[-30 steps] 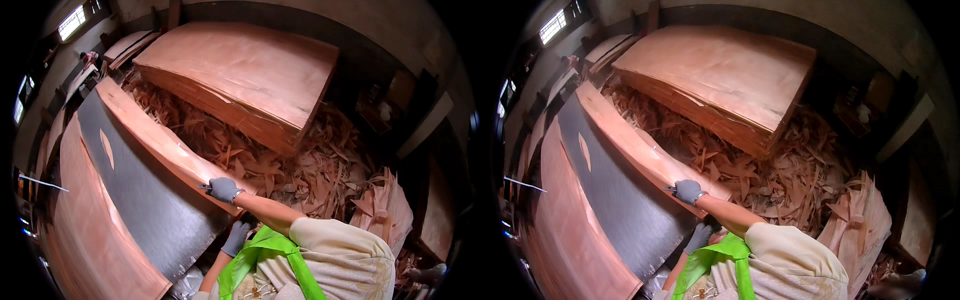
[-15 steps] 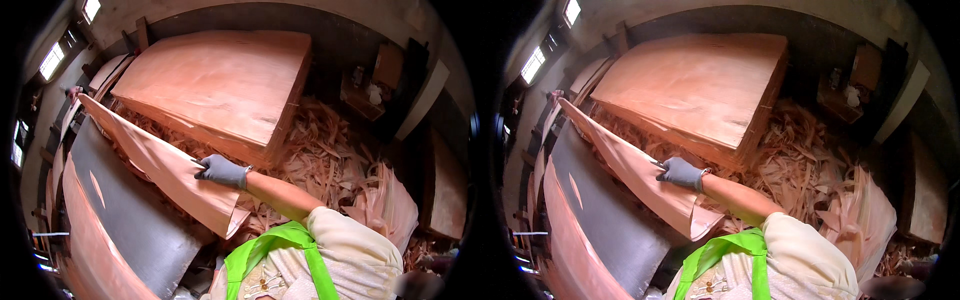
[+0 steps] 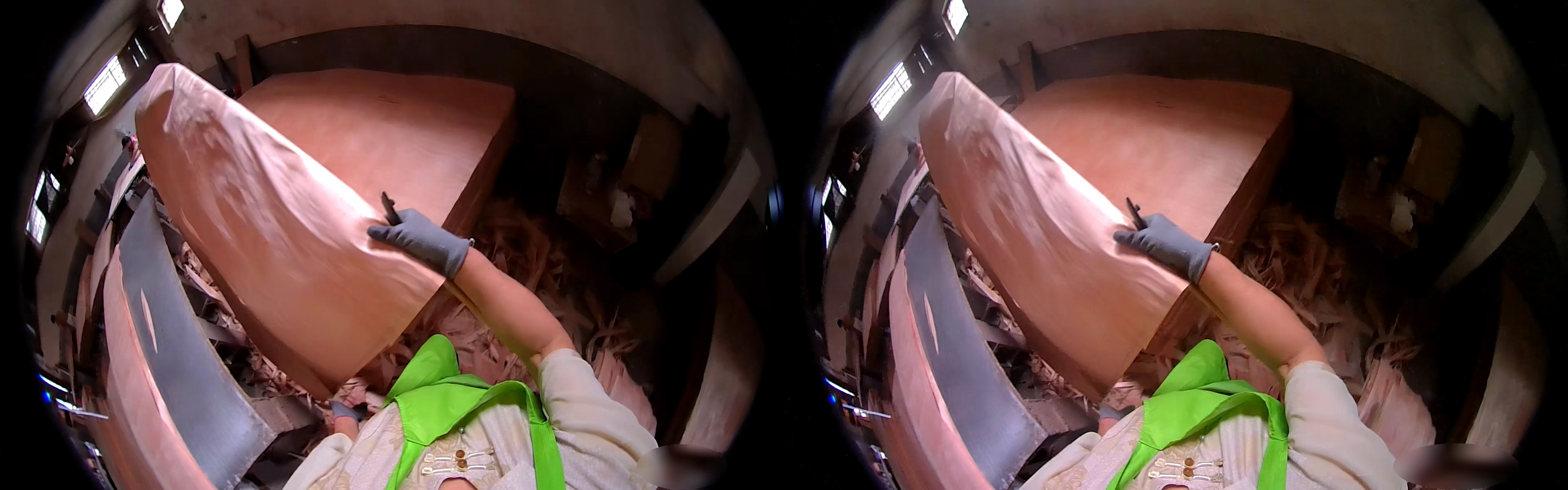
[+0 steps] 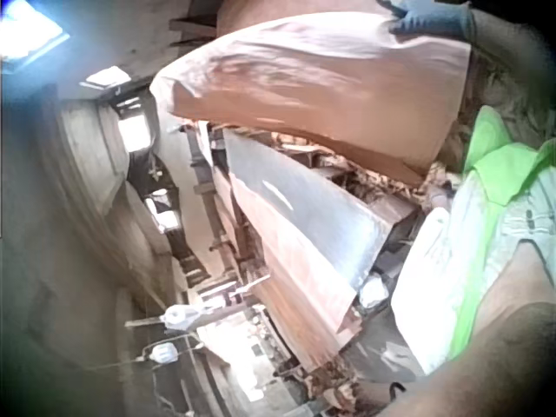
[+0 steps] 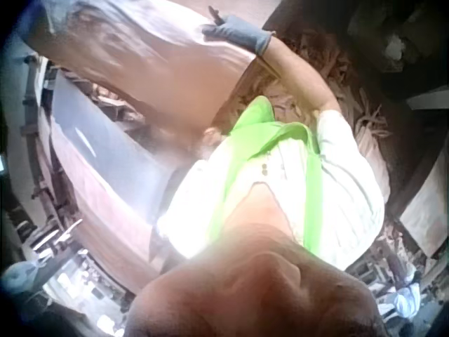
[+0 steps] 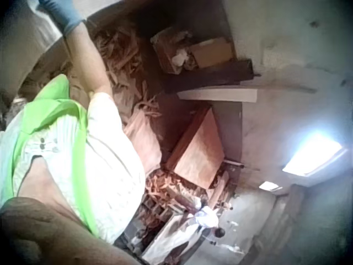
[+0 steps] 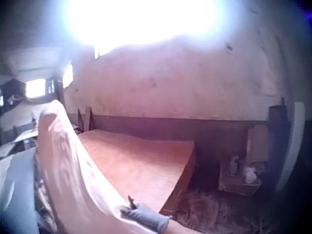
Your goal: The person sorts through wood veneer sheets, using a ruler to measure defects and a knife to trim away damaged edges, before stacking processed sheets on a workbench.
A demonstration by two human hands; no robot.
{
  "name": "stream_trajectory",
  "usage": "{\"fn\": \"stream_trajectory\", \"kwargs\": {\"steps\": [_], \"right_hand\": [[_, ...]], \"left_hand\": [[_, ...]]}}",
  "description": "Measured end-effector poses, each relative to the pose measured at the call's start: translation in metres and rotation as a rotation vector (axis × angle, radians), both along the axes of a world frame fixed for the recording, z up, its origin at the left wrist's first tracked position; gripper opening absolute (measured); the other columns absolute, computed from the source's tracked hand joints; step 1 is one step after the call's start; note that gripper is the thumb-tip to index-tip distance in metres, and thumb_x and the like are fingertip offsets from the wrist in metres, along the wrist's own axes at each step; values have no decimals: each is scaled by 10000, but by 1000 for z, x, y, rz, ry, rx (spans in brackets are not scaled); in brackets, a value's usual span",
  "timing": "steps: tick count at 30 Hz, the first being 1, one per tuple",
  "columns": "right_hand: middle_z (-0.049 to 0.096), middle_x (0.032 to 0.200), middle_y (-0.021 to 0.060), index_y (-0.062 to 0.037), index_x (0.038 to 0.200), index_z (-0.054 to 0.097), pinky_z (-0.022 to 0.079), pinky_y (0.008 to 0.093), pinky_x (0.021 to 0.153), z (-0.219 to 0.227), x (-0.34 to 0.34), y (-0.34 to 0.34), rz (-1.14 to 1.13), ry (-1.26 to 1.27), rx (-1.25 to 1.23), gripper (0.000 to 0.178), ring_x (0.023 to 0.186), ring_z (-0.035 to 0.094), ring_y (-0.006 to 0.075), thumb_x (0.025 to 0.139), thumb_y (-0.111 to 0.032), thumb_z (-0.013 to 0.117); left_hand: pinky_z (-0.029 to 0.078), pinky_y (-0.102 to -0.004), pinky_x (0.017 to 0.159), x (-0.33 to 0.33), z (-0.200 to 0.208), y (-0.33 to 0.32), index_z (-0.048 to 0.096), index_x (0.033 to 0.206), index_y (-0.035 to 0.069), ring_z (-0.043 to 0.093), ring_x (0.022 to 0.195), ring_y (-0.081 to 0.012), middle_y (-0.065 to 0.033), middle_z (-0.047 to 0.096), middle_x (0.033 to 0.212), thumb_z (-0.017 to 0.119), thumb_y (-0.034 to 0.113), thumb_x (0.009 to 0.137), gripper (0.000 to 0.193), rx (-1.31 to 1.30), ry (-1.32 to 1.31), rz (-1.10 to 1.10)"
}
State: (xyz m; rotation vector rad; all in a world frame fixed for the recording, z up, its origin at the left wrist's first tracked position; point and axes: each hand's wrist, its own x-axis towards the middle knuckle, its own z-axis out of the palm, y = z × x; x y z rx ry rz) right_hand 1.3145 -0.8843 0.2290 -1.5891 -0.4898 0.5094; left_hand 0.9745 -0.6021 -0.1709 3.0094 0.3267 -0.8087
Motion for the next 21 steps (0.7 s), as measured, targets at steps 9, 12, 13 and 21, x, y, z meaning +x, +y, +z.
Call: {"fn": "stream_trajectory", "kwargs": {"steps": [9, 12, 13, 21], "right_hand": [[613, 918, 80, 97, 1176, 520, 459, 214, 767, 11, 175, -70, -82, 114, 92, 490, 854, 568, 113, 836, -223, 670], [606, 872, 63, 78, 1084, 563, 459, 216, 754, 4, 242, -107, -180, 80, 33, 385, 833, 566, 116, 834, -194, 669], [603, 862, 52, 64, 1035, 586, 453, 220, 739, 10, 260, -106, -172, 103, 1, 340, 812, 559, 115, 834, -198, 669], [584, 816, -5, 17, 890, 625, 413, 232, 691, -29, 392, -132, -104, -16, -53, 229, 744, 518, 85, 849, -207, 647]], "left_hand": [[226, -381, 1077, 140, -74, 5, 336, 1377, 157, 310, 1295, -216, -33, 342, 1423, 338, 509, 887, 603, -2421, -1598, 1864], [285, -325, 1032, 238, -14, -44, 454, 1270, 141, 397, 1226, -202, -19, 451, 1330, 467, 514, 849, 564, -1855, -1707, 2258], [314, -337, 1017, 232, -26, -30, 475, 1261, 156, 411, 1213, -211, -9, 469, 1315, 451, 516, 855, 543, -1900, -1737, 1987], [390, -363, 966, 285, 38, 18, 468, 1264, 29, 482, 1140, -274, -130, 505, 1269, 535, 352, 845, 534, -1854, -1841, 1523]]}}
